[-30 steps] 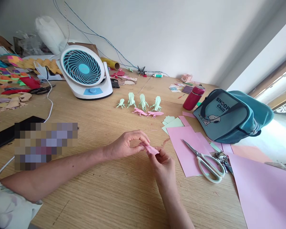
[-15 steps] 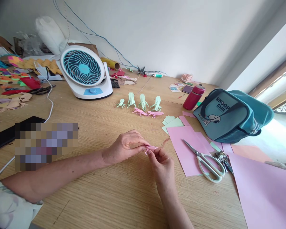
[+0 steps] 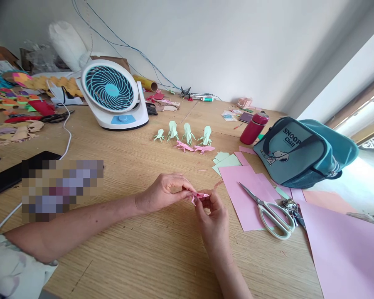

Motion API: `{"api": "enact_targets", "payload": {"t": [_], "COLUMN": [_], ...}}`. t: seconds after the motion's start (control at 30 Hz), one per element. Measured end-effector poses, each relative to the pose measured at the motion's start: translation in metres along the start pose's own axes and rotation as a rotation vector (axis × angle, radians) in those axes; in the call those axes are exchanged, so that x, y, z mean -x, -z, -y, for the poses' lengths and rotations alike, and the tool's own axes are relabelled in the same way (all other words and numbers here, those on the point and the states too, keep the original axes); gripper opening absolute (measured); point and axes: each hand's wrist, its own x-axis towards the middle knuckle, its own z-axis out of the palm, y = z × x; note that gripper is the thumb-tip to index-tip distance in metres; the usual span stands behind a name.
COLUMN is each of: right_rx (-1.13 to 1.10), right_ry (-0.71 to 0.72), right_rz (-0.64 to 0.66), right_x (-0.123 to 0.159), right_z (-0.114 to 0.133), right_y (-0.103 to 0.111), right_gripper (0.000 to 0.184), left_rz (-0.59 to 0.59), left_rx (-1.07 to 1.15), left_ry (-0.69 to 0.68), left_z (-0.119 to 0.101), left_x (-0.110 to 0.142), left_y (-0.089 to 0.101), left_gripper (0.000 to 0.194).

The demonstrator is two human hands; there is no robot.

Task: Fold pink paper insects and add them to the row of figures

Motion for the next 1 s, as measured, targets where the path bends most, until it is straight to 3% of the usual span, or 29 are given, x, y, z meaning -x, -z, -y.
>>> {"api": "enact_targets", "payload": {"t": [0.3, 0.7, 1.0], "right_rx": [-0.116, -0.083, -0.02], "right_ry": [-0.067, -0.049, -0.047], "right_rz": [0.029, 0.059, 0.096], "right_x": [0.0, 0.001, -0.001], "right_z": [0.011, 0.003, -0.001], "right_y": [0.001, 0.004, 0.008], "right_gripper": [0.022, 0.015, 0.019], "left_rz": [0.047, 0.05, 0.064], "left_rx": [0.102, 0.033, 0.028], "left_ry": [0.142, 0.076, 0.131], "left_z": [0.0, -0.003, -0.005], "left_x": [0.001, 0.001, 0.003], "left_y": [0.001, 0.0, -0.001], "left_gripper": [0.015, 0.015, 0.014]}}
